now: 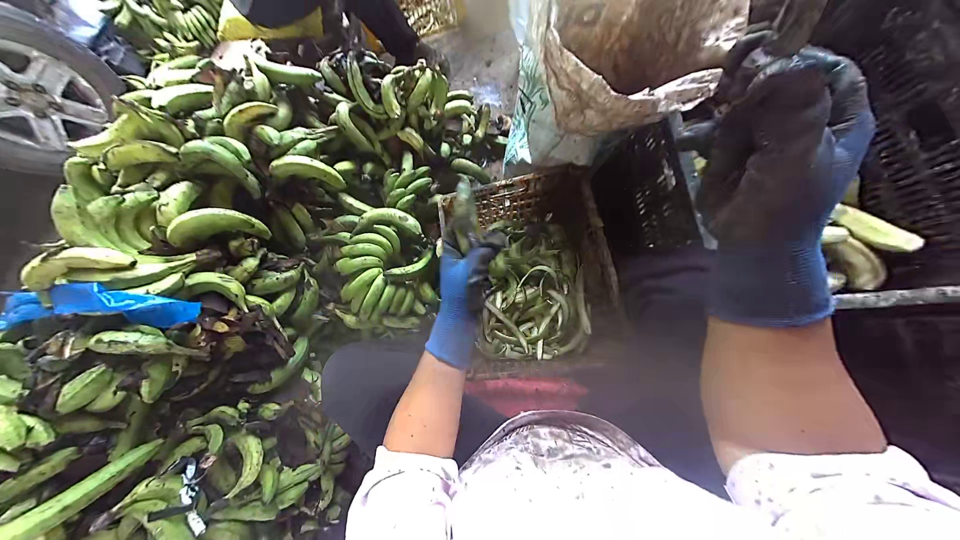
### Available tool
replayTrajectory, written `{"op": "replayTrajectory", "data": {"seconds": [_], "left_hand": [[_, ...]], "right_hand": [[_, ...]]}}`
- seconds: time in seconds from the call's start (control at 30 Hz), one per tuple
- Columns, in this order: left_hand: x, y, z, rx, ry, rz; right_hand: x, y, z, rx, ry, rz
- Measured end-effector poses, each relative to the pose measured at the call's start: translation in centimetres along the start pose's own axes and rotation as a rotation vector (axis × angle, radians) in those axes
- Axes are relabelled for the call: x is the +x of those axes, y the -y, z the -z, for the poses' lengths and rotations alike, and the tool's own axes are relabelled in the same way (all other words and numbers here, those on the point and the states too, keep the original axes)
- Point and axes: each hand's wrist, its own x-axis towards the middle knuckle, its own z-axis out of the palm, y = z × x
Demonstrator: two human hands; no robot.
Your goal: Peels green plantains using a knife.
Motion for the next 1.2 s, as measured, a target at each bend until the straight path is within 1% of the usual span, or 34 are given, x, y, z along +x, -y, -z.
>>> {"op": "replayTrajectory", "data": {"seconds": [0.03, 0.07, 0.1, 0.17, 0.23, 0.3, 0.33, 0.37, 0.43, 0.5, 0.63, 0.67, 0.77, 0.8, 0.83, 0.87, 0.9, 0.93, 0.97, 1.0, 1.03, 1.07, 1.1, 1.13, 1.2], "left_hand": [[-0.2, -0.8, 0.6, -0.015, 0.022, 0.011], [-0.1, -1.7, 1.4, 0.024, 0.043, 0.019], [0.1, -2.6, 2.2, 0.095, 0.083, 0.006], [0.7, -3.8, 3.1, 0.205, 0.136, -0.066], [0.9, -3.9, 3.0, 0.119, 0.111, -0.137], [0.9, -3.6, 2.3, -0.072, 0.087, -0.204], [0.7, -3.6, 1.7, -0.131, 0.102, -0.239], [0.3, -3.7, 1.2, -0.134, 0.121, -0.270], [-0.7, -4.4, 0.5, -0.058, 0.135, -0.303], [-1.3, -4.9, 0.5, -0.009, 0.154, -0.331], [-1.1, -5.6, 0.9, -0.077, 0.211, -0.406], [-1.2, -5.9, 1.0, -0.121, 0.212, -0.393], [-1.2, -7.9, 1.6, -0.361, 0.214, -0.272], [-0.3, -8.8, 2.1, -0.409, 0.228, -0.265], [0.9, -9.3, 2.6, -0.447, 0.241, -0.246], [1.9, -9.2, 3.1, -0.483, 0.278, -0.216], [2.7, -9.0, 3.5, -0.486, 0.300, -0.174], [3.2, -8.9, 3.7, -0.446, 0.304, -0.121], [3.7, -9.0, 3.5, -0.403, 0.299, -0.057], [4.0, -9.0, 3.2, -0.375, 0.308, -0.003], [4.3, -9.0, 2.8, -0.362, 0.297, 0.038], [4.3, -9.0, 2.4, -0.354, 0.271, 0.053], [4.4, -8.9, 2.0, -0.333, 0.229, 0.047], [4.6, -8.7, 1.8, -0.293, 0.174, 0.014], [4.8, -8.2, 1.9, -0.177, 0.099, -0.082]], "right_hand": [[-0.7, 0.0, -0.4, 0.091, 0.034, -0.019], [-1.6, 0.1, -0.8, 0.190, 0.092, -0.058], [-2.7, 0.2, -1.7, 0.282, 0.138, -0.120], [-6.1, 0.0, -3.7, 0.360, 0.149, -0.293], [-10.8, -1.4, -4.8, 0.265, 0.207, -0.460], [-15.0, -3.0, -5.9, 0.076, 0.216, -0.567], [-16.3, -3.6, -6.4, -0.033, 0.217, -0.607], [-17.1, -4.0, -6.8, -0.120, 0.233, -0.640], [-17.3, -3.9, -7.3, -0.240, 0.268, -0.675], [-16.7, -3.5, -7.7, -0.277, 0.295, -0.660], [-15.6, -3.8, -8.6, -0.292, 0.374, -0.661], [-16.1, -4.3, -8.5, -0.294, 0.419, -0.705], [-19.4, -5.7, -7.1, -0.286, 0.657, -0.987], [-19.0, -5.1, -7.1, -0.255, 0.670, -1.052], [-17.5, -4.4, -7.0, -0.189, 0.634, -1.069], [-15.3, -3.5, -7.0, -0.112, 0.591, -1.031], [-12.7, -2.9, -6.9, -0.035, 0.563, -0.949], [-9.9, -2.3, -6.9, 0.025, 0.528, -0.830], [-7.0, -2.2, -6.7, 0.037, 0.523, -0.660], [-4.4, -2.5, -6.0, -0.045, 0.543, -0.449], [-2.3, -2.4, -5.4, -0.284, 0.573, -0.222], [-0.6, -2.3, -5.0, -0.583, 0.598, -0.001], [0.1, -2.1, -4.9, -0.795, 0.617, 0.161], [-0.3, -1.9, -5.0, -0.909, 0.629, 0.278], [-2.6, -1.7, -5.3, -0.925, 0.653, 0.379]]}}
